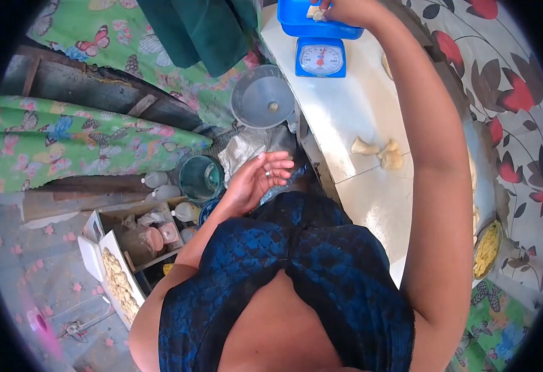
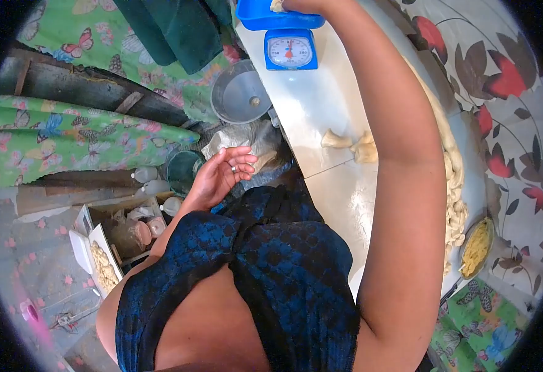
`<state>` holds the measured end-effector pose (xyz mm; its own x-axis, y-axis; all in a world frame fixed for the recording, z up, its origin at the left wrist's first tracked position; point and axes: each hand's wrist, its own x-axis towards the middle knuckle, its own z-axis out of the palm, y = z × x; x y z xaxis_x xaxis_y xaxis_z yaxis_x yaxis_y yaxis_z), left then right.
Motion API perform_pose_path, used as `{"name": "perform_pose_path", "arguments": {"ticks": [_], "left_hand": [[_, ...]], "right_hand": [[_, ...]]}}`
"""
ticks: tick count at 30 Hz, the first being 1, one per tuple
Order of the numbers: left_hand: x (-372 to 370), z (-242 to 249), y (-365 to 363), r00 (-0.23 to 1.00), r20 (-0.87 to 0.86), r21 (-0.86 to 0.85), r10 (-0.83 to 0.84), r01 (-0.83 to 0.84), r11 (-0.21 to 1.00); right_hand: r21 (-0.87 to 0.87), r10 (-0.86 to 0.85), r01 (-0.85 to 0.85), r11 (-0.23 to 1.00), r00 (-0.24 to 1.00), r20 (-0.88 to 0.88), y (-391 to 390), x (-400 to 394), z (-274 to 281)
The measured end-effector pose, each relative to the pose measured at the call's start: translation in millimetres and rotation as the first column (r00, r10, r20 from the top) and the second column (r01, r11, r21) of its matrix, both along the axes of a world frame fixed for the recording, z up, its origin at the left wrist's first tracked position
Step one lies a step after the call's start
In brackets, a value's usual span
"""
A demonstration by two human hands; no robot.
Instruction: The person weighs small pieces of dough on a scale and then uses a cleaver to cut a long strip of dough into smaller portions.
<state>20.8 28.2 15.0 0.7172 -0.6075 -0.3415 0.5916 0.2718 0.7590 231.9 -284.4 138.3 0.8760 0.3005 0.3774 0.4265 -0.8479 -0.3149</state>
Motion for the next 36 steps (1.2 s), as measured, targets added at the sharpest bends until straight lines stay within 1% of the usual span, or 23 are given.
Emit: {"name": "perform_pose_path", "arguments": {"ticks": [2, 3, 5, 6, 8, 9, 11, 12, 14, 15, 16, 18, 22, 24, 25, 27, 28, 30, 31, 32, 34, 35, 36], "left_hand": [[-2, 0, 0, 1.0, -0.008, -0.016, -0.001, 0.001, 1.0], [0, 0, 0, 1.0, -0.002, -0.019, -0.002, 0.002, 1.0], [-2, -1, 1, 1.0, -0.001, -0.018, -0.001, 0.001, 1.0], [-3, -1, 1, 1.0, -0.006, -0.012, 0.005, -0.005, 1.0], [-3, -2, 1, 1.0, -0.009, -0.006, 0.008, -0.008, 1.0], [-3, -2, 1, 1.0, -0.007, -0.013, 0.011, -0.011, 1.0], [-3, -3, 2, 1.0, -0.005, -0.019, 0.014, -0.014, 1.0], [-3, -3, 3, 1.0, 0.006, 0.001, 0.01, -0.01, 1.0], [-3, -3, 3, 1.0, 0.017, 0.02, 0.006, -0.006, 1.0], [-3, -4, 3, 1.0, 0.008, 0.003, 0.014, -0.014, 1.0], [-3, -4, 2, 1.0, 0.001, -0.013, 0.022, -0.022, 1.0], [-2, -3, 2, 1.0, 0.014, 0.003, 0.015, -0.015, 1.0], [-1, -5, 1, 1.0, 0.023, 0.013, -0.002, 0.002, 1.0], [1, -5, 1, 1.0, 0.024, 0.005, -0.001, 0.001, 1.0], [1, -6, 1, 1.0, 0.019, -0.001, -0.002, 0.002, 1.0], [1, -6, 2, 1.0, 0.02, 0.001, 0.001, -0.001, 1.0], [2, -6, 2, 1.0, 0.023, 0.001, 0.002, -0.002, 1.0], [4, -8, 3, 1.0, 0.022, -0.001, 0.012, -0.012, 1.0], [4, -9, 3, 1.0, 0.013, -0.001, 0.02, -0.02, 1.0], [4, -8, 3, 1.0, 0.015, -0.002, 0.023, -0.023, 1.0], [4, -8, 3, 0.999, 0.015, 0.003, 0.033, -0.033, 0.999], [5, -8, 3, 0.999, 0.015, 0.001, 0.035, -0.035, 0.999], [5, -8, 2, 0.999, 0.022, -0.005, 0.035, -0.035, 0.999]], "right_hand": [[-0.051, -0.013, 0.017, 0.999, 0.998, 0.066, 2, 2, -3], [-0.052, -0.011, 0.015, 0.999, 0.998, 0.069, 3, 2, -1], [0.034, -0.011, 0.01, 0.999, 1.0, 0.019, 2, 2, 1], [0.034, -0.011, 0.01, 0.999, 1.0, 0.02, 1, 1, 2], [0.154, 0.018, -0.029, 0.988, 0.997, 0.073, -3, -2, 7], [0.155, 0.017, -0.028, 0.988, 0.997, 0.072, -5, -5, 10], [0.161, 0.01, -0.037, 0.986, 0.986, 0.166, -9, -10, 18], [0.163, 0.008, -0.035, 0.986, 0.986, 0.164, -9, -16, 24], [0.256, -0.008, -0.001, 0.967, 0.999, 0.037, -8, -25, 36], [0.242, -0.011, -0.008, 0.97, 0.997, 0.077, -10, -24, 36], [0.242, -0.012, -0.007, 0.97, 0.997, 0.077, -11, -26, 38], [0.237, -0.038, 0.026, 0.971, 0.998, 0.046, -10, -31, 42], [0.241, -0.029, 0.021, 0.97, 0.999, 0.028, -10, -28, 40], [0.214, -0.012, 0.017, 0.977, 1.0, -0.026, -9, -28, 41], [0.215, -0.011, 0.016, 0.977, 1.0, -0.026, -10, -22, 37], [0.013, 0.031, -0.031, 0.999, 0.999, 0.022, -10, -9, 29], [0.011, 0.034, -0.034, 0.999, 0.999, 0.026, -11, -5, 25], [-0.098, 0.005, -0.028, 0.995, 0.976, -0.219, -3, -8, 27], [-0.165, -0.005, -0.032, 0.986, 0.975, -0.221, 1, -6, 24], [-0.167, -0.002, -0.035, 0.985, 0.976, -0.218, 5, -8, 25], [-0.28, -0.054, -0.009, 0.96, 0.975, -0.216, 11, -13, 26], [-0.307, -0.119, 0.044, 0.951, 0.967, -0.227, 17, -17, 30], [-0.309, -0.118, 0.043, 0.95, 0.967, -0.228, 16, -13, 27]]}}
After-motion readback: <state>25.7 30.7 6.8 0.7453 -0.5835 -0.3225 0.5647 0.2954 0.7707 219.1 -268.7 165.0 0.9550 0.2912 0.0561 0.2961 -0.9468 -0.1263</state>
